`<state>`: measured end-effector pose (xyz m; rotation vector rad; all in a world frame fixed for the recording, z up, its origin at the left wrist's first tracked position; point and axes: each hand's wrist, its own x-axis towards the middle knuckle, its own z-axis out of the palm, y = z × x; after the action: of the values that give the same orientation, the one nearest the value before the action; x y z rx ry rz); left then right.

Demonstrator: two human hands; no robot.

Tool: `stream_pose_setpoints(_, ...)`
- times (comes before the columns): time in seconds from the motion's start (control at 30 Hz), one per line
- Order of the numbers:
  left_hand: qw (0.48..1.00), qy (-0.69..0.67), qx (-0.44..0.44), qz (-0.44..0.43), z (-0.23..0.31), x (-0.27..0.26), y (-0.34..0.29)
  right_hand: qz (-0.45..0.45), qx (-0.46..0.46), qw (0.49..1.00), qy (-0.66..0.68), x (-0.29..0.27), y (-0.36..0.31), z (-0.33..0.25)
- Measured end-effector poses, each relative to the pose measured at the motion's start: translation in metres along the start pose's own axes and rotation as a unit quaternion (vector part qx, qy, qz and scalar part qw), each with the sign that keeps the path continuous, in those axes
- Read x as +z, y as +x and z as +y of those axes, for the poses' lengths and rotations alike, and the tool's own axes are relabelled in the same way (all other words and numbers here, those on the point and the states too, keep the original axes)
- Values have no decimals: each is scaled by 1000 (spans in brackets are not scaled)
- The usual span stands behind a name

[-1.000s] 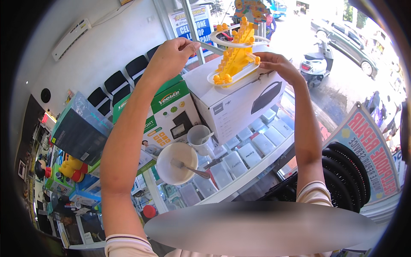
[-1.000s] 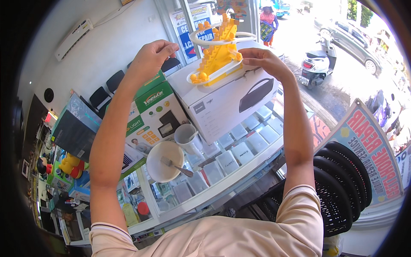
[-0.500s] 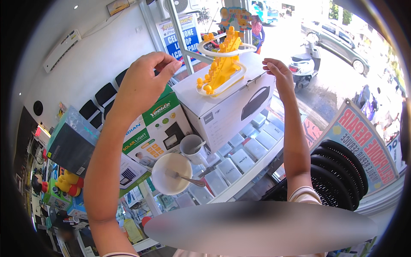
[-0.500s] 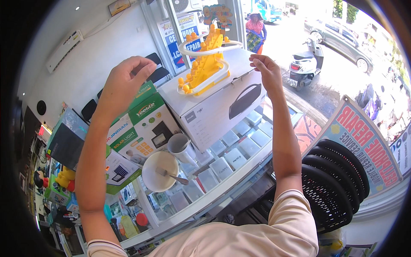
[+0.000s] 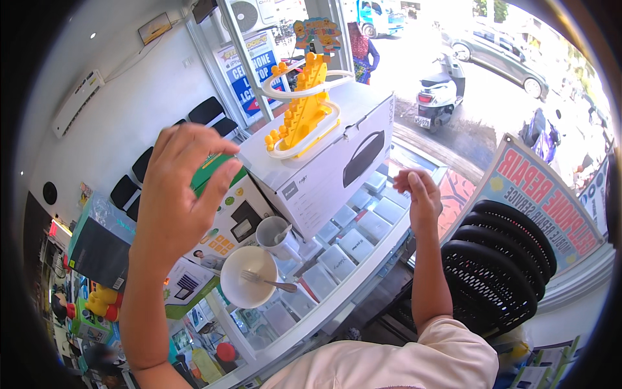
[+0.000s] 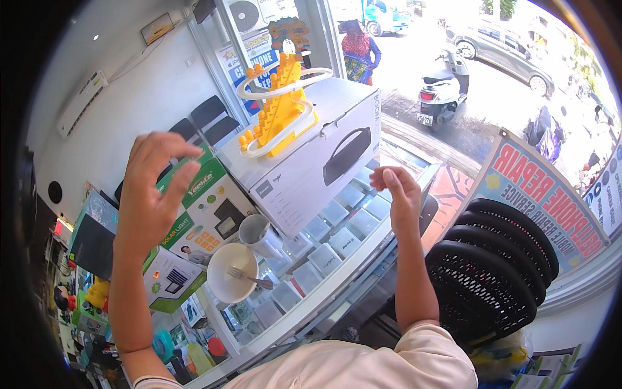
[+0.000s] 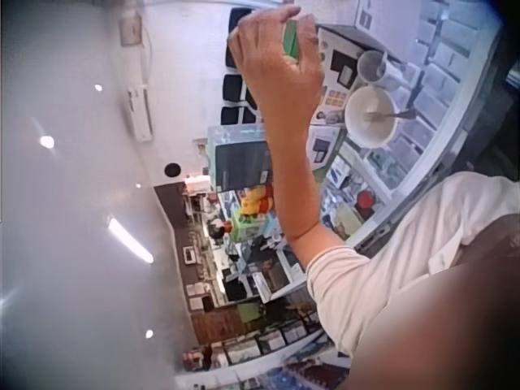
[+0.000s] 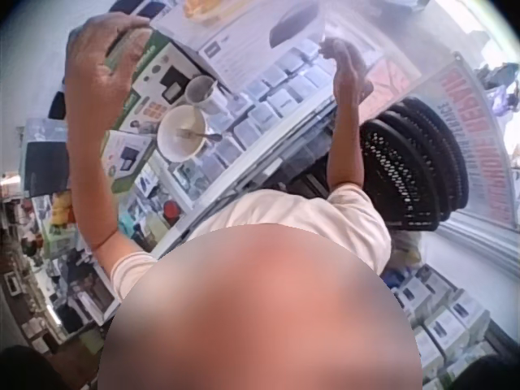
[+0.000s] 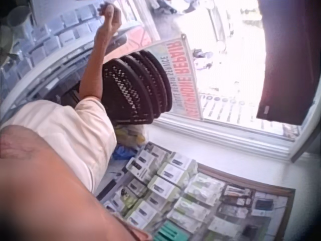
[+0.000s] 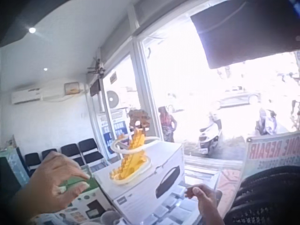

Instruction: The person opens a small white box and uses a handheld rotary tool to drill holes into it. They then move to a display counter and attach yellow plastic pieces to a white circular frame, assembling a decorative item.

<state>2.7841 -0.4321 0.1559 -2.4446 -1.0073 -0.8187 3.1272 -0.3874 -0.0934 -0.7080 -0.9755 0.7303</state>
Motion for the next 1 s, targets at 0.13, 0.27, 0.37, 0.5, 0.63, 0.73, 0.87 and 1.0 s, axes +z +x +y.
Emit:
stream_pose_setpoints(0.13,998,9,-22,-60,5,-17,-50,-9,46,999,6,-1,-55,13)
stream_pose_setpoints(0.27,986,-25,-139,-91,10,-27,-112,-14,62,998,0,-1,-84,22)
stream_pose_setpoints(0.37,951,-57,-283,-111,17,-42,-173,-34,64,996,-43,3,-89,22)
stream_pose_setpoints(0.5,827,-318,-458,-72,24,-74,-259,-161,96,982,5,-1,-65,-13)
stream_pose_setpoints(0.63,626,-709,-309,103,35,-93,-322,-401,-168,738,517,-21,-27,-101)
stream_pose_setpoints(0.73,548,-698,-363,284,71,-81,-358,-396,-256,781,409,-15,-38,-154)
stream_pose_setpoints(0.87,658,-597,-369,272,80,-47,-401,-464,-150,812,321,58,-105,-132)
stream_pose_setpoints(1.0,719,-503,-432,209,96,-63,-461,-549,178,759,302,161,-242,-83)
